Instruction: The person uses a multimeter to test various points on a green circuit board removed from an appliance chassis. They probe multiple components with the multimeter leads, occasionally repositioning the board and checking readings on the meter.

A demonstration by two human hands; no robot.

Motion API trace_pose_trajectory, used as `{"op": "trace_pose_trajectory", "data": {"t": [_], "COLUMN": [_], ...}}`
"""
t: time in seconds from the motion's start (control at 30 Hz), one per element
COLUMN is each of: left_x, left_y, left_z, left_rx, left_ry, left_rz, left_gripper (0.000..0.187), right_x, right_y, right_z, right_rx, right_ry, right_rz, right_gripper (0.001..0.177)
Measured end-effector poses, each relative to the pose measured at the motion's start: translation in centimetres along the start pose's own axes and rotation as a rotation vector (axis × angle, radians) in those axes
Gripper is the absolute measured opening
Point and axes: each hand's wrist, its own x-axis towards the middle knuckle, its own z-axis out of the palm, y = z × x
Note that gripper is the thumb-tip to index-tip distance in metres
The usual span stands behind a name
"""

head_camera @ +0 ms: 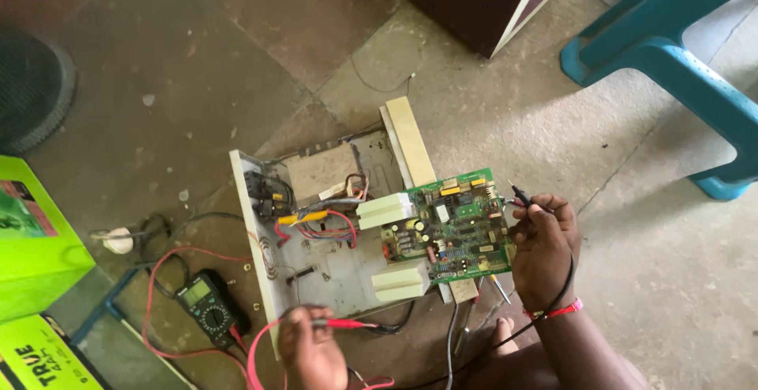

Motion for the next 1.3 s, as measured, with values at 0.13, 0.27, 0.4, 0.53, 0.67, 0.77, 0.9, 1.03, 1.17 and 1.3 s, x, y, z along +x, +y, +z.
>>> {"op": "trace_pose_trajectory", "data": {"t": [0.13,0.27,0.4,0.53,0.67,0.77,0.9,1.03,1.17,1.3], "left_x": [-0.4,-0.8,-0.8,-0.1,0.1,0.5,1.0,1.5,1.7,2.3], "left_y": [-2.4,-4.1,-4.9,-5.2,-4.6,-3.9,-2.8,-2.1,-1.8,-1.6], "left_z": [0.0,0.8,2.0,3.3,3.7,4.1,4.8,5.0,5.0,4.8], "left_rx": [0.105,0.174,0.163,0.248,0.207,0.203,0.255,0.252,0.276,0.415], "left_ry": [-0.025,-0.234,-0.338,-0.355,-0.389,-0.401,-0.444,-0.498,-0.544,-0.584], "left_rz": [-0.562,-0.624,-0.667,-0.750,-0.671,-0.636,-0.553,-0.488,-0.461,-0.395], "left_gripper": [0.017,0.023,0.024,0.023,0.022,0.020,0.020,0.017,0.014,0.014], "right_x": [0.1,1.2,2.3,2.8,2.4,1.8,1.4,1.6,1.9,2.6], "right_y": [0.2,0.5,0.6,0.2,0.3,0.4,0.5,0.8,1.3,2.1], "right_z": [-0.1,-0.7,-1.0,-1.0,0.0,0.9,1.5,1.3,0.6,-0.1], "right_rx": [-0.059,-0.114,-0.214,-0.364,-0.617,-0.679,-0.887,-0.936,-0.980,-0.913], "right_ry": [-0.025,-0.047,-0.019,-0.089,-0.168,-0.139,-0.215,-0.217,-0.223,-0.210], "right_rz": [-0.034,-0.075,-0.117,-0.098,-0.150,-0.042,-0.206,-0.183,-0.186,-0.153], "right_gripper": [0.010,0.008,0.006,0.006,0.009,0.013,0.022,0.028,0.033,0.037]}}
